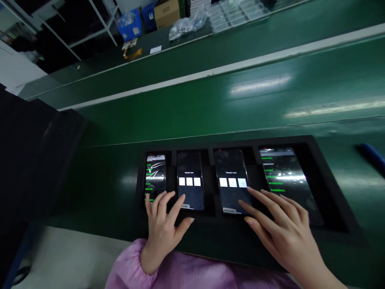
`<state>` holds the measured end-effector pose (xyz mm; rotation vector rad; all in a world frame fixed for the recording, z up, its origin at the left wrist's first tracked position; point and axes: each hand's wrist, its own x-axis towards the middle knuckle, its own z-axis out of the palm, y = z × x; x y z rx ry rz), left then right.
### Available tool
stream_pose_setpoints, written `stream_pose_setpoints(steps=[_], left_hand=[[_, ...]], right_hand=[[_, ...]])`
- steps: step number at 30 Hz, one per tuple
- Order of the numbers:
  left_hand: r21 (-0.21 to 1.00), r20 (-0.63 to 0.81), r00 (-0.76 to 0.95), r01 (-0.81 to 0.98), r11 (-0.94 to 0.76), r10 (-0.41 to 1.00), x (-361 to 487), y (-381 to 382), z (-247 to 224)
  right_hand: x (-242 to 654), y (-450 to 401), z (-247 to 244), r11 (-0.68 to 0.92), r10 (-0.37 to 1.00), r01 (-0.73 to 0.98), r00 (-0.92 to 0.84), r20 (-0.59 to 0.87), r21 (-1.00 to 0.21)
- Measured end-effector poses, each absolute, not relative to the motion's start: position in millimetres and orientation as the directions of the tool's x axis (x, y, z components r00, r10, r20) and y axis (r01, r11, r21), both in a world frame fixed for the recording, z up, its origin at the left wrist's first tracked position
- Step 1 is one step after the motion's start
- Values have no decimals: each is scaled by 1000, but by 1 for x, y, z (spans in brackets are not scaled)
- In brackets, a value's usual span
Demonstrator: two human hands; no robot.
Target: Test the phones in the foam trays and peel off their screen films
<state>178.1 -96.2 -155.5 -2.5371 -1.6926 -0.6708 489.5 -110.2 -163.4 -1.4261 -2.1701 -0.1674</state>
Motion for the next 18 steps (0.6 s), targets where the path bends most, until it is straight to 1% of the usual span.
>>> stream_pose_setpoints(steps=[2,6,8,10,14,18], left_hand=[[207,357,334,883,-422,872,178,-98,-156],[76,292,393,899,-431,872,177,-97,-157],[31,277,406,902,-431,871,177,-96,-158],[14,271,413,902,-432,870,177,-96,-159],[14,256,414,902,-431,874,176,-96,-160],[10,264,420,899,-438,868,176,-96,-160]], right_hand=[[489,-110,-163,445,808,880,-316,498,-165],[488,-110,-163,434,817,883,-302,491,-179],[488,-110,-163,419,828,887,-285,484,-195],[487,-110,-163,414,831,887,-276,484,-205],[487,-109,-162,432,818,884,-300,490,-179],[487,-109,-161,420,823,887,-284,492,-191]])
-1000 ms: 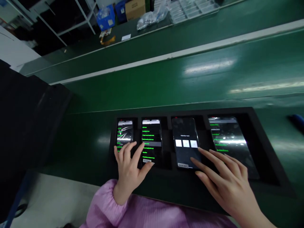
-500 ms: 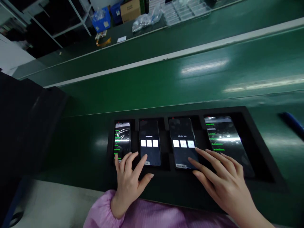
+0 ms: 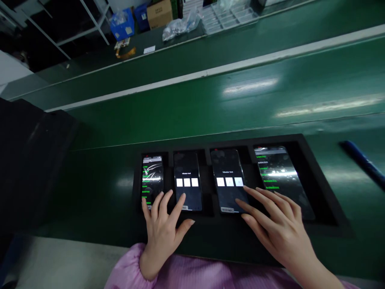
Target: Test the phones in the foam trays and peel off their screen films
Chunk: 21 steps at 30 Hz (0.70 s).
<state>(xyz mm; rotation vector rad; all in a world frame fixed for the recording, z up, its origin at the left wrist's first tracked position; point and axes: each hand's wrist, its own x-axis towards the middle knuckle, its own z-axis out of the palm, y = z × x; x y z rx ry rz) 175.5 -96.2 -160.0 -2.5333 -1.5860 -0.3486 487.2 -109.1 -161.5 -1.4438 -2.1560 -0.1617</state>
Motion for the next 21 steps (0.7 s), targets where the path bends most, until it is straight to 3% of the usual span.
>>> stream_pose_setpoints(steps=[8,13,21], left_hand=[[-23,283,438,893,-450,853,175,-95,-162],[-12,300,444,887,-462,844,173,-95,-164],[-14,331,466,872,-490,820,169,-93,-170]], right_hand=[[488,-112,-163,397,839,895,-265,476,-202],[483,-106,-156,342,878,900,-203,435,-271],[480,-84,-151,230,893,947,-115,435,-223]])
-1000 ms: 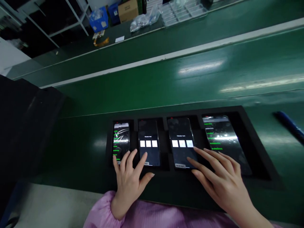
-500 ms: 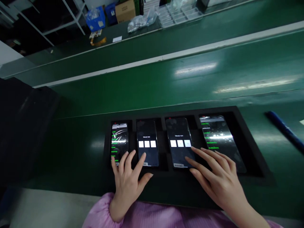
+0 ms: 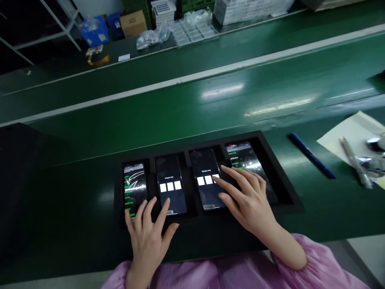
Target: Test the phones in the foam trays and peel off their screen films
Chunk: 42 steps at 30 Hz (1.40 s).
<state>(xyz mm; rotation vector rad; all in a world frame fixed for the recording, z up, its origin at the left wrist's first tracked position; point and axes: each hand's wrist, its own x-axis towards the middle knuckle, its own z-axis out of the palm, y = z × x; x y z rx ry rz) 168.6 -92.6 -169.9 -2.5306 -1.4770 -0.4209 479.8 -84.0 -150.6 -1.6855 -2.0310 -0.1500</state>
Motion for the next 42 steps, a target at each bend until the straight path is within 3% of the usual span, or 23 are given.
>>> stream_pose_setpoints(steps=[14,19,26,34,42], left_hand=[[39,275,447,880,-474,851,171,-91,-162],[85,236,339,927,-367,911,179,-77,-154],[210,422,255,906,-368,870,158,-86,-162],[194,418,188,937,-290,889,125,-111,-175],[202,434,223,920,-336,873,131,-116,-171]], right_hand=[[523,-120,-153,227,832,921,-14,554,-317],[536,-127,-158,180,826,918,53,561,-352],[555,-144,-153,137,867,928,56,494,-346],[555,-156,-158,159,876,934,16,482,-320],[552,-153,-158,167,859,947,-3,512,-275]])
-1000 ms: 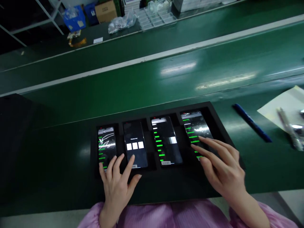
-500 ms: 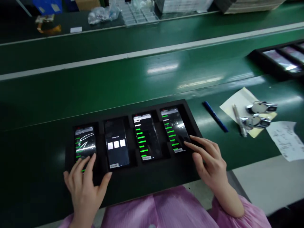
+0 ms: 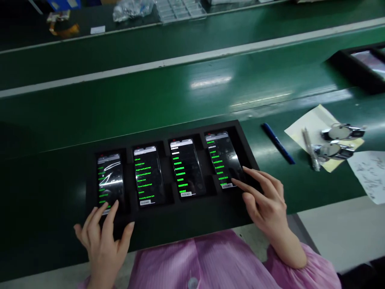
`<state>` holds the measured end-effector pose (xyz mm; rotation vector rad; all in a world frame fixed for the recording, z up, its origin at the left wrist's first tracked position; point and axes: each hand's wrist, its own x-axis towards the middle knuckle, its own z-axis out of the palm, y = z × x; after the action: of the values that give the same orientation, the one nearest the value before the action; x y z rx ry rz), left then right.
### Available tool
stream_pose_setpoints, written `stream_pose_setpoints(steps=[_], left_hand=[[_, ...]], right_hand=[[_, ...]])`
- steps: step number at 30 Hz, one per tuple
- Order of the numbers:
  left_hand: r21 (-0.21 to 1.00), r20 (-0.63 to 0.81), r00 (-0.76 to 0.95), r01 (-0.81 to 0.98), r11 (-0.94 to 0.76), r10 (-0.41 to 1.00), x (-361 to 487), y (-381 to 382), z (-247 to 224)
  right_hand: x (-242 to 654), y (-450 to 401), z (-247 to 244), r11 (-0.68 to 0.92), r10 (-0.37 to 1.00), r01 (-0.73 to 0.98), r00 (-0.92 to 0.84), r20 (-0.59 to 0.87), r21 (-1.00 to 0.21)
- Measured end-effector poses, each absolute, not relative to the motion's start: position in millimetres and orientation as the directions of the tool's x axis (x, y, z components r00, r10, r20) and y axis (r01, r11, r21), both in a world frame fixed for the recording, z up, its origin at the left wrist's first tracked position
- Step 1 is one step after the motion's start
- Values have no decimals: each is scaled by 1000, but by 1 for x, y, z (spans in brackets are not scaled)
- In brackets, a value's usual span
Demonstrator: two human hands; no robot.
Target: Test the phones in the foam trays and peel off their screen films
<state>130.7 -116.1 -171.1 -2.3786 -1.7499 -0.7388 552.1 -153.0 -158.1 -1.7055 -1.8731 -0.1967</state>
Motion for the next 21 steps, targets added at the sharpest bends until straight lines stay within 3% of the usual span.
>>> stream_pose_setpoints(steps=[4,10,17,21], left_hand=[[204,447,249,907,-368,859,129,-118,-170],[202,446,273,897,-393,852,131,-117,-172],[149,413,348,886,-439,842,141,-113,-164],[140,389,341,896,-421,856,141,-115,-161]], right_hand=[[545,-154,-156,205,808,920,34,589,-334],[530,-148,-155,252,827,897,-3,563,-364],[490,-124,-153,495,807,814,-301,507,-304],[488,-119,-156,462,831,841,-301,467,-280]])
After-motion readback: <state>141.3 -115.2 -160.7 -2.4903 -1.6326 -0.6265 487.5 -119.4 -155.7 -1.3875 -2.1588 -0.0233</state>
